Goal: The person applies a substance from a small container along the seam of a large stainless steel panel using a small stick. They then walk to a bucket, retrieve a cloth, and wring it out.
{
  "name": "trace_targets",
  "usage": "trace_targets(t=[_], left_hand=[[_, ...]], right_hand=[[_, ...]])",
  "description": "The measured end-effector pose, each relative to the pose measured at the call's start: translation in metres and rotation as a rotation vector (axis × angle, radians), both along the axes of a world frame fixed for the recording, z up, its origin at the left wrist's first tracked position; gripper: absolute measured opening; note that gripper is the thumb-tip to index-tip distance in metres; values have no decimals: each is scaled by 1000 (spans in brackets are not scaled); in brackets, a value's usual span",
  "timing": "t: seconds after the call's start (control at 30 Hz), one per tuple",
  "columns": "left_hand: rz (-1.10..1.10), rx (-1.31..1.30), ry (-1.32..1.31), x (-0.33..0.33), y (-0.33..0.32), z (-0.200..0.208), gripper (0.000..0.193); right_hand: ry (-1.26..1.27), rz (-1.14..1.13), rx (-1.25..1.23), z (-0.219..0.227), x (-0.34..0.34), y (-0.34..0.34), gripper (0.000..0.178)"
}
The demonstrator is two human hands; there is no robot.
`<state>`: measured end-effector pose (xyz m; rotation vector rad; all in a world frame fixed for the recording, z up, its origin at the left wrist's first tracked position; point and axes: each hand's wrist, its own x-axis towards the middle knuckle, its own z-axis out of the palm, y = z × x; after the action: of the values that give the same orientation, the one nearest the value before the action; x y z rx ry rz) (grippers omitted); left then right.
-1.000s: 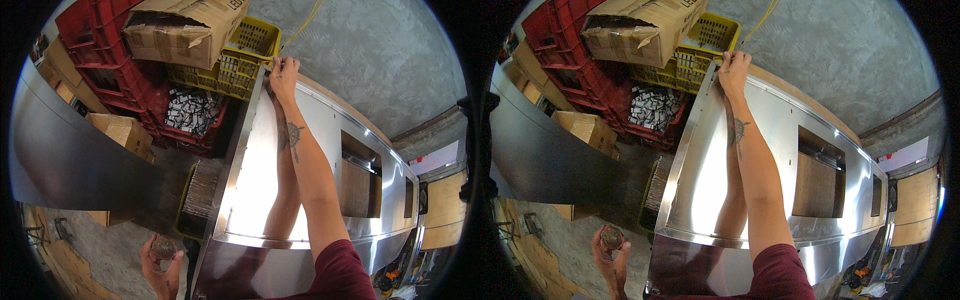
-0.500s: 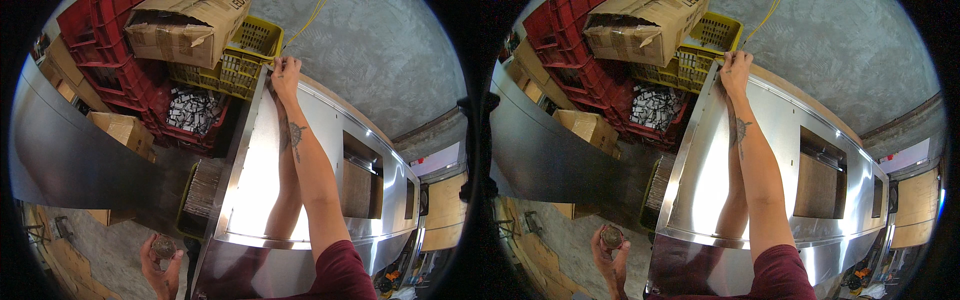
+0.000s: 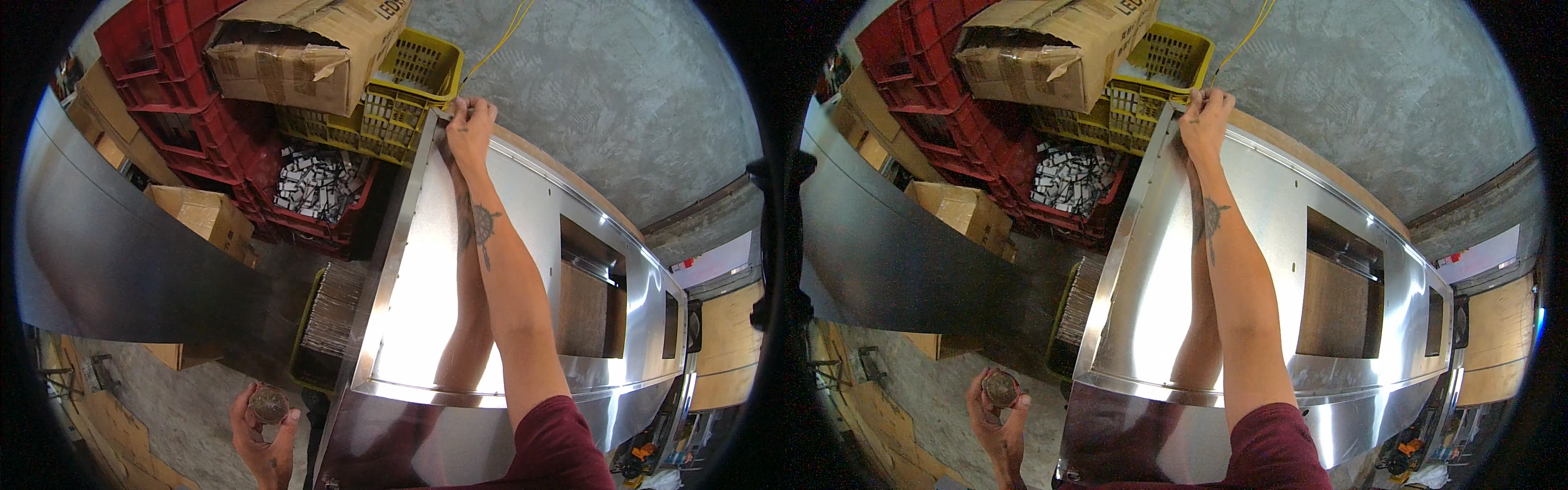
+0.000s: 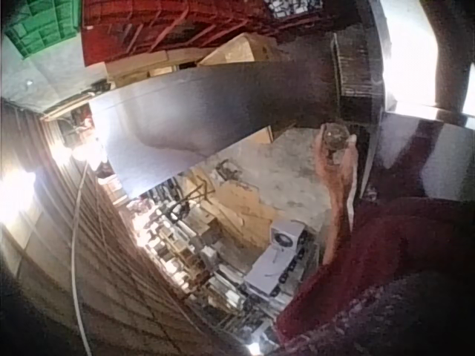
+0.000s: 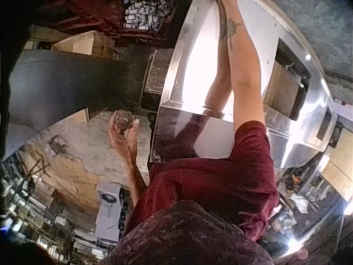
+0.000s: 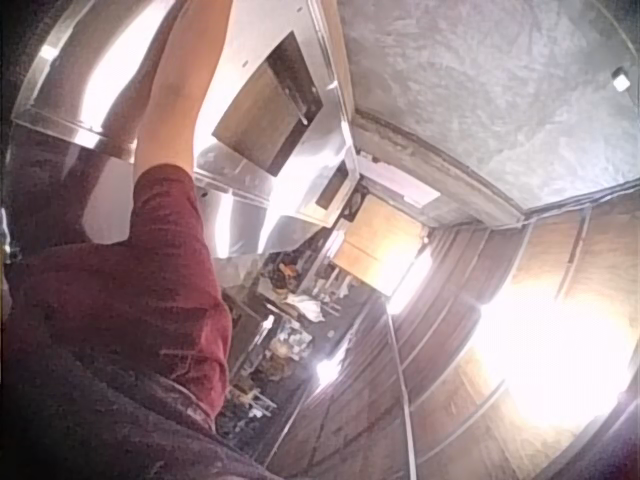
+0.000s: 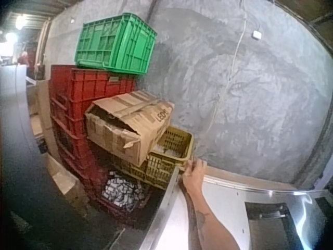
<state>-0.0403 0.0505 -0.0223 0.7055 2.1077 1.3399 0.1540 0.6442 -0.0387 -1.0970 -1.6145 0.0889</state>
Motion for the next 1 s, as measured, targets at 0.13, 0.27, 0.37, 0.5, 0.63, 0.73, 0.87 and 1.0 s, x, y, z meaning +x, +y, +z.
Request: trace_targets(t=[0.13,0.27,0.37,0.5,0.63,0.73,0.87,1.0], left_hand=[[3,21,-46,-1,-2,2,77],[-2,2,-77,-2,1,12,77],[-3,36,-17,-1,1,10,78],[13,21,-30,0,-3,7,78],[5,3,11,2,-2,10,79],[15,0,1,2,-1,10,79],[9,19,-17,1,-1,7,80],[12,23,-7,2,-1,8,81]], right_hand=[[4,-20,-53,1,1,-10,21],[-41,-17,-8,-3,8,-10,19],[-43,-19,16,-7,12,-5,18],[-39,-34,-13,-4,6,-12,18],[-34,-34,-13,-2,5,-14,18],[-26,-24,-11,-1,5,-15,18],[-36,-31,-31,-3,7,-13,19],[-40,-25,-3,-5,8,-11,18]])
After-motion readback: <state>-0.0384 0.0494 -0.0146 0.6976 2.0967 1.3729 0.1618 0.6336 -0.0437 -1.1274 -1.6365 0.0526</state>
